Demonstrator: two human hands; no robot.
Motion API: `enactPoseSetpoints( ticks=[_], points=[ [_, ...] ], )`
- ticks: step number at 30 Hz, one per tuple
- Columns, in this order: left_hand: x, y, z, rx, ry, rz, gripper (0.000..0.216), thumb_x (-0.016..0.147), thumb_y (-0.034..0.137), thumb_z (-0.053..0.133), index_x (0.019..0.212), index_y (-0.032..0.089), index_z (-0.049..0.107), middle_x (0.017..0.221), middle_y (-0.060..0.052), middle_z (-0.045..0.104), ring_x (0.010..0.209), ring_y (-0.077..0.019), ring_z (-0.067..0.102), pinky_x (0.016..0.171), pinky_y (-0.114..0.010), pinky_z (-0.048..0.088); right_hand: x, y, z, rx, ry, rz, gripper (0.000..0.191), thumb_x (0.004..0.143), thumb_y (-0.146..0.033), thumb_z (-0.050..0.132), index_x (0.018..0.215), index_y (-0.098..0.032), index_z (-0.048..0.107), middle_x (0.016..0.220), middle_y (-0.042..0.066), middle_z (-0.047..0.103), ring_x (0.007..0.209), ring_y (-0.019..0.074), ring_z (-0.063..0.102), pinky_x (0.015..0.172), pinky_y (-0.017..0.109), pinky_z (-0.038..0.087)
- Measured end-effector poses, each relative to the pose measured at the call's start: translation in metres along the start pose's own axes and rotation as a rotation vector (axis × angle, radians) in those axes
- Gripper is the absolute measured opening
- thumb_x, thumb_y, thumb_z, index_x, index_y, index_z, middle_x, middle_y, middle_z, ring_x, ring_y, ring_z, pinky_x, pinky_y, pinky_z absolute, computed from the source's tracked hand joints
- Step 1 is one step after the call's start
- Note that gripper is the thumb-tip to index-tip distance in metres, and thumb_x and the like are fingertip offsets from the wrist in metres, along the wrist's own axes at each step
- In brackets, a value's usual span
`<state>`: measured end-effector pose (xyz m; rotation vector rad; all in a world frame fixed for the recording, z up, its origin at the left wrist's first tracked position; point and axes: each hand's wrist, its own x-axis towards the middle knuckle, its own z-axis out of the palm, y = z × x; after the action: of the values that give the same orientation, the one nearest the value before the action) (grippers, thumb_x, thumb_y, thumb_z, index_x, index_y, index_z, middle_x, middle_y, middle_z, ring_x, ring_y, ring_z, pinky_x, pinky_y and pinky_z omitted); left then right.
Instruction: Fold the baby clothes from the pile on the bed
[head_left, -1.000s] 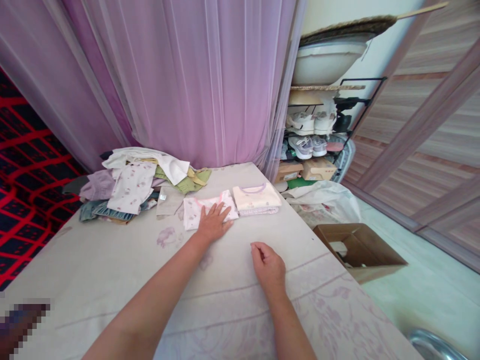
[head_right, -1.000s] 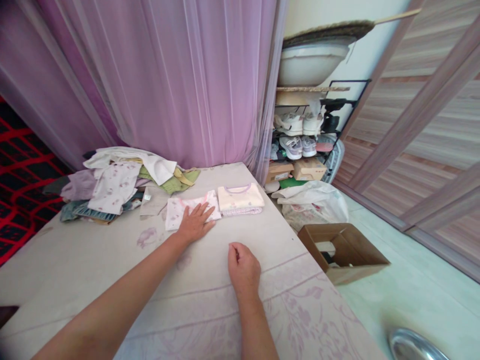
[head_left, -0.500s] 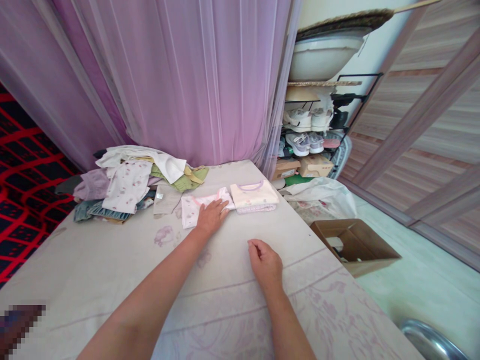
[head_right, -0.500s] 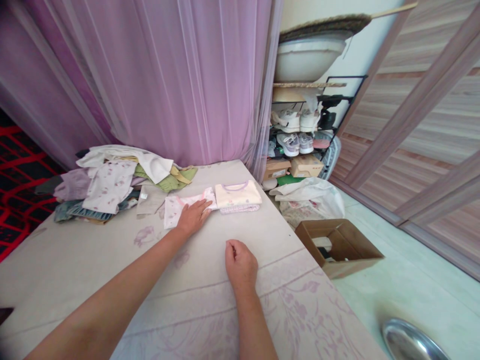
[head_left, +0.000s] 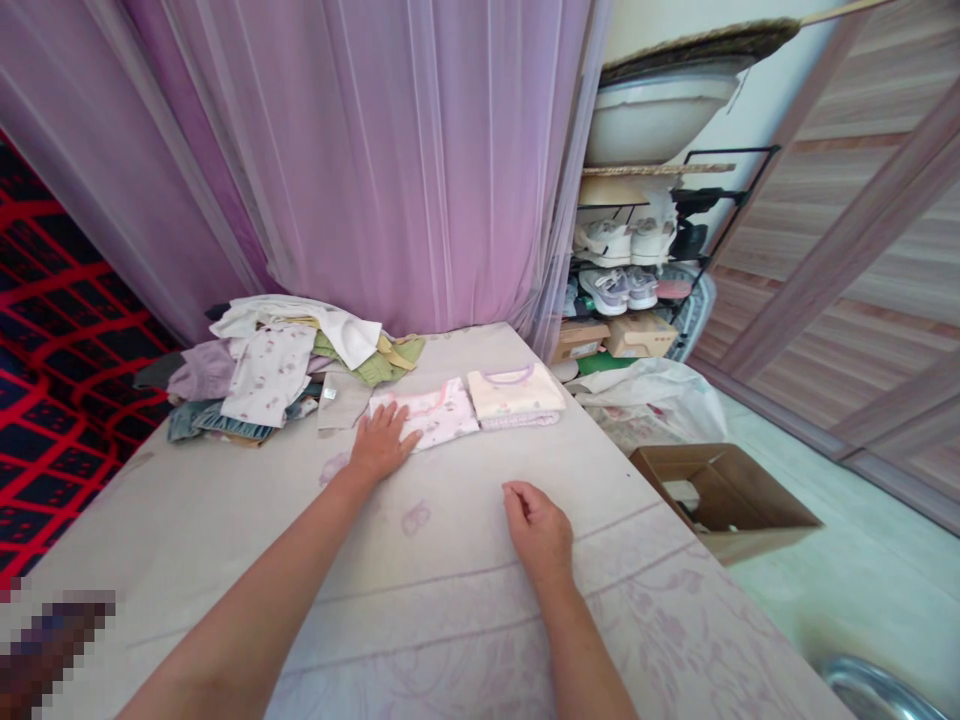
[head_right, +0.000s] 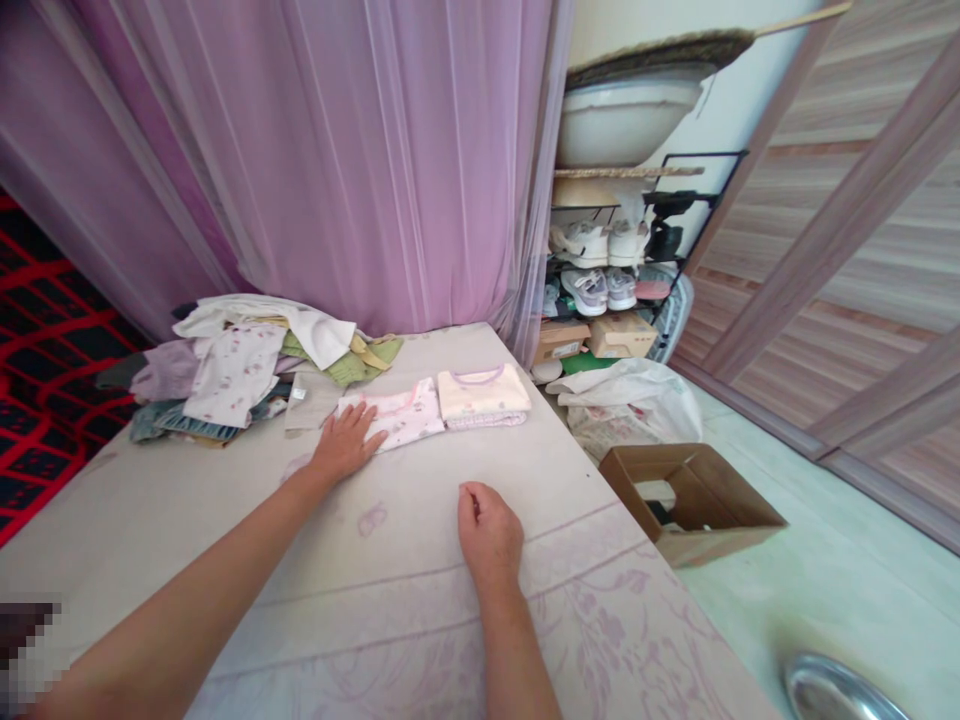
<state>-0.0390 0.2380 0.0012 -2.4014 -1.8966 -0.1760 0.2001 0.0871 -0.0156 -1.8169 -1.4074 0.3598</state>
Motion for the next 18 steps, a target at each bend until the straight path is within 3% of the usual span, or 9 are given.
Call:
enactPoseSetpoints(
  ticks=[6,12,15,18],
  points=[
    [0.008,-0.02,0.019,-0.039,-0.004,0.103,0.067,0.091,0.058,0.033,0.14,0.013,0.04,0.15,-0.015,0.034,0.141,-0.0291,0.022,0.112,-0.044,0.023,0.0,-0.001,0.0,0.002,0.008,-0.006,0.038,0.085,-0.041,0.038,0.086,-0.023,0.071,0.08,0.003,0.072,0.068,0.0156,0.062,0.065,0.024,0.043],
    [0.009,-0.013,0.002,-0.004,-0.061,0.095,0.065,0.092,0.054,0.034,0.141,0.012,0.039,0.151,-0.016,0.03,0.143,-0.0266,0.018,0.114,-0.041,0.021,-0.001,-0.002,-0.001,-0.006,-0.008,-0.01,0.038,0.086,-0.039,0.037,0.087,-0.023,0.071,0.084,0.003,0.072,0.072,0.016,0.063,0.067,0.024,0.043],
    [0.011,-0.007,-0.015,0.016,-0.177,0.025,0.066,0.091,0.058,0.031,0.144,0.018,0.035,0.154,-0.012,0.025,0.142,-0.0301,0.019,0.112,-0.053,0.02,0.0,0.001,0.0,-0.004,-0.019,-0.01,0.037,0.086,-0.04,0.038,0.087,-0.023,0.071,0.083,0.003,0.072,0.071,0.0159,0.062,0.067,0.024,0.043],
    [0.014,0.013,-0.031,0.078,-0.235,-0.031,0.064,0.09,0.06,0.032,0.141,0.022,0.04,0.153,-0.01,0.028,0.141,-0.033,0.021,0.11,-0.063,0.009,0.001,0.004,0.0,0.001,-0.036,-0.021,0.036,0.086,-0.041,0.039,0.087,-0.023,0.071,0.084,0.003,0.072,0.072,0.0158,0.063,0.066,0.024,0.043]
  ],
)
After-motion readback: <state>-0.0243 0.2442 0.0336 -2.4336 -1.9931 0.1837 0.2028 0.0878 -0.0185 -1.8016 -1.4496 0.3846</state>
